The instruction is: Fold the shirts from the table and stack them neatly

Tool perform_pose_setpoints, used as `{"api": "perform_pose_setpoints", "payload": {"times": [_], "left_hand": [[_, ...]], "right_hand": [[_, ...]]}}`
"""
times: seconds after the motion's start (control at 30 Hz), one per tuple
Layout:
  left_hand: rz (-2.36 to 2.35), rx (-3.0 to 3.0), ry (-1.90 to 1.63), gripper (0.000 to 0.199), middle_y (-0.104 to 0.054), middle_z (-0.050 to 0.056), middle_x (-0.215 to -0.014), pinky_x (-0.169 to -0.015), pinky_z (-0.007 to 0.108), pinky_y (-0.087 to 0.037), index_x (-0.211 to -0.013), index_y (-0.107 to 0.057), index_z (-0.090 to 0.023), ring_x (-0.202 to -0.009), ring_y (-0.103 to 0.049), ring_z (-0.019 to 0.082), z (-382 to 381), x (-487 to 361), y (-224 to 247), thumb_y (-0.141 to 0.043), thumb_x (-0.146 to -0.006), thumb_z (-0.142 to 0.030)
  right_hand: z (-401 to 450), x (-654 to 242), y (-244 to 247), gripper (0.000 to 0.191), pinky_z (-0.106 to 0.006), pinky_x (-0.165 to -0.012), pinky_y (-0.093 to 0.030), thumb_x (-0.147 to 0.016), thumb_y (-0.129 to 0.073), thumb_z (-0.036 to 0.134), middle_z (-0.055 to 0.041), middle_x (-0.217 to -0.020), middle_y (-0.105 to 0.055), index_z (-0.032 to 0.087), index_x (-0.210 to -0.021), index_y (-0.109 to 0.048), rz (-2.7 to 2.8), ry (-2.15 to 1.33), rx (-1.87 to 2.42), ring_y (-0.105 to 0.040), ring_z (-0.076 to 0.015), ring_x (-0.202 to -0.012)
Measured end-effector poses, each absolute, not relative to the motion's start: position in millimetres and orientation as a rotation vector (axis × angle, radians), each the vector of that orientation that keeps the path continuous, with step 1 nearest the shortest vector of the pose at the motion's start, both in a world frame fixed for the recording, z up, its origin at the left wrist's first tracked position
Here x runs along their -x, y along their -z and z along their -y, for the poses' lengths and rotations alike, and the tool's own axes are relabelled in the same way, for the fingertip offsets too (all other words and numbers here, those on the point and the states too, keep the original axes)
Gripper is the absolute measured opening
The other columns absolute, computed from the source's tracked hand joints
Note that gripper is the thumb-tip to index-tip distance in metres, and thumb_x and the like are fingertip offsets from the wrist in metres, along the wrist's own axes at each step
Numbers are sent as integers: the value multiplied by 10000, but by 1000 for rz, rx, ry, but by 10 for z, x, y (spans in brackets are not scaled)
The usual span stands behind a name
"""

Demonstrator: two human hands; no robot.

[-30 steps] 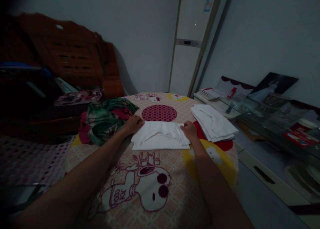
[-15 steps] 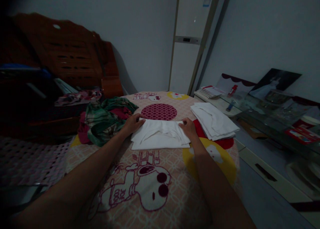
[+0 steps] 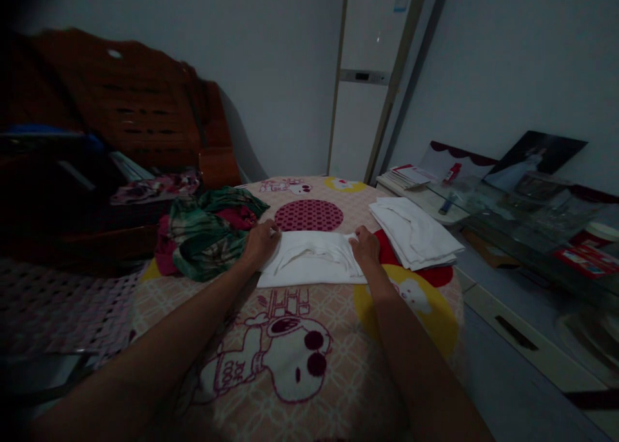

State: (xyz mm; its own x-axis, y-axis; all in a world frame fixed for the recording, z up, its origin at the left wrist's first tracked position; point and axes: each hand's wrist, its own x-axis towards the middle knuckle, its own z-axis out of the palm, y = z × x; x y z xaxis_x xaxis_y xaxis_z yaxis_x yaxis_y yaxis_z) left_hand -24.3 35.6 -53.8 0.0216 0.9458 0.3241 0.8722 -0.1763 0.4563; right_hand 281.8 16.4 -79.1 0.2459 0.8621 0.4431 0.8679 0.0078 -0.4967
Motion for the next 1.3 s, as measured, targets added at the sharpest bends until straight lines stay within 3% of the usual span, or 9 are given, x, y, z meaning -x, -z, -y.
{"api": "perform_pose_setpoints", "payload": {"times": [0.13,0.27,0.37,0.47,0.53,0.67,0.97,1.1,1.3], "left_hand": [[-1771,-2382,-971,326,-594,139,-1266,-999,419,-463,-1127,-640,-178,-1209,-543,289,-348,245,585,-508,-829,-160],[-1399,-2576,-921,413,-539,140,-1408,-1135,450,-360,-1284,-578,-153,-1327,-468,262,-400,240,686,-446,-904,-243],[-1259,-2597,-700,469,-543,144,-1420,-1139,470,-349,-1354,-524,-140,-1329,-478,262,-437,243,761,-373,-953,-330],[-1299,-2560,-744,474,-543,150,-1417,-1133,445,-355,-1354,-515,-138,-1335,-472,257,-463,283,781,-379,-955,-355],[-1469,-2496,-811,435,-597,175,-1329,-1102,427,-384,-1275,-567,-113,-1275,-521,266,-478,339,757,-376,-953,-334],[-1736,-2429,-669,313,-696,161,-1074,-1004,388,-448,-1015,-674,-128,-1056,-630,266,-495,477,668,-406,-909,-251],[-1858,-2338,-491,204,-709,116,-1027,-900,312,-481,-870,-701,-161,-1028,-631,260,-554,525,514,-606,-804,-330],[-1834,-2215,-595,199,-697,100,-983,-812,289,-478,-857,-671,-151,-918,-635,224,-552,521,511,-623,-780,-329],[-1669,-1813,-906,185,-644,19,-744,-605,242,-423,-822,-613,-160,-699,-582,166,-505,473,539,-591,-779,-338]], "right_hand": [[-127,-2815,808,326,-457,-974,-441,-793,-577,214,-144,-1106,-687,170,-1110,-637,1713,162,1671,-601,-294,-1073],[-138,-2791,857,351,-501,-1108,-355,-877,-520,270,-125,-1350,-590,206,-1200,-641,1862,182,1477,-489,-295,-1288],[-177,-2784,963,336,-484,-1099,-380,-905,-481,301,-135,-1289,-634,201,-1169,-663,1972,88,1504,-525,-284,-1257],[-210,-2827,1061,369,-468,-1095,-388,-932,-426,314,-142,-1259,-648,177,-1203,-635,1920,92,1530,-532,-269,-1251],[-213,-2871,1083,367,-479,-1096,-376,-944,-403,312,-157,-1238,-649,156,-1191,-625,1823,154,1571,-529,-272,-1245],[-185,-2928,1024,264,-464,-1018,-417,-929,-416,268,-180,-1051,-681,151,-951,-651,1832,155,1703,-587,-279,-1086],[-156,-2868,829,136,-341,-844,-455,-737,-590,273,-51,-879,-665,191,-845,-602,1608,-159,1782,-580,-198,-843],[-101,-2821,735,166,-333,-794,-461,-702,-590,293,-30,-833,-658,194,-835,-600,1521,-235,1626,-571,-189,-786],[-31,-2792,572,266,-306,-705,-479,-658,-663,337,-18,-763,-673,170,-865,-644,1307,-429,1586,-601,-186,-729]]}}
